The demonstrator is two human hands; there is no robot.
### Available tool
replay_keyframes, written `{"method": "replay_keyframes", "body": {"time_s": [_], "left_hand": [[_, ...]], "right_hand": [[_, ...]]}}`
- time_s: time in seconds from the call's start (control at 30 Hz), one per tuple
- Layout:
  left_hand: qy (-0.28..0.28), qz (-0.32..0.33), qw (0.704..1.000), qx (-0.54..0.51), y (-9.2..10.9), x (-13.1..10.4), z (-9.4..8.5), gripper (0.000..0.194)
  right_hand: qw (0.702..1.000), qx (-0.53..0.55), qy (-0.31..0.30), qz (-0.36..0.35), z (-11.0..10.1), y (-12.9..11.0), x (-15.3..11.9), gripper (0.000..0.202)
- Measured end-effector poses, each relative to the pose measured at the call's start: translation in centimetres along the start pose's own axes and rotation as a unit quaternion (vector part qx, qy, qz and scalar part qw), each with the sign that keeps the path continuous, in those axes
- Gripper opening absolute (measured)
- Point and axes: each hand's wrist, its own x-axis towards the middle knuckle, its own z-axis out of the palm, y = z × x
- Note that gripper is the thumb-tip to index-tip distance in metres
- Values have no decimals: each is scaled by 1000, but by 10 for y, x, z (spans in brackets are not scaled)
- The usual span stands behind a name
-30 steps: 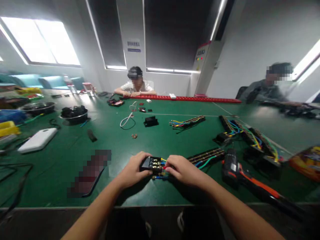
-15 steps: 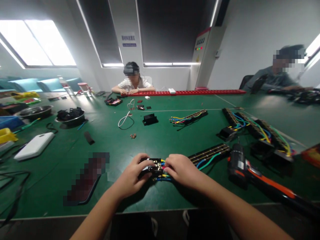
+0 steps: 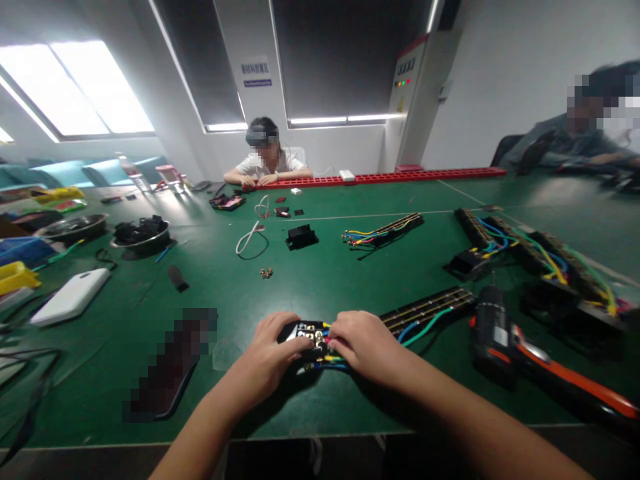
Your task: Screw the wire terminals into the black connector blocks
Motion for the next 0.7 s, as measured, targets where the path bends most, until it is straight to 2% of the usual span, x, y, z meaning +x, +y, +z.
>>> {"method": "replay_keyframes", "body": {"time_s": [0.2,0.57,0.7], "left_hand": [[-12,9,999,35,-1,-3,2,31],[-14,19,999,37,-1,0,-1,31],[-11,21,999,38,0,2,-3,28]], "right_hand": [[997,80,16,-7,4,6,0,19],[999,42,19,-18,9,5,0,21],[998,27,38,-38,13,6,0,20]]}}
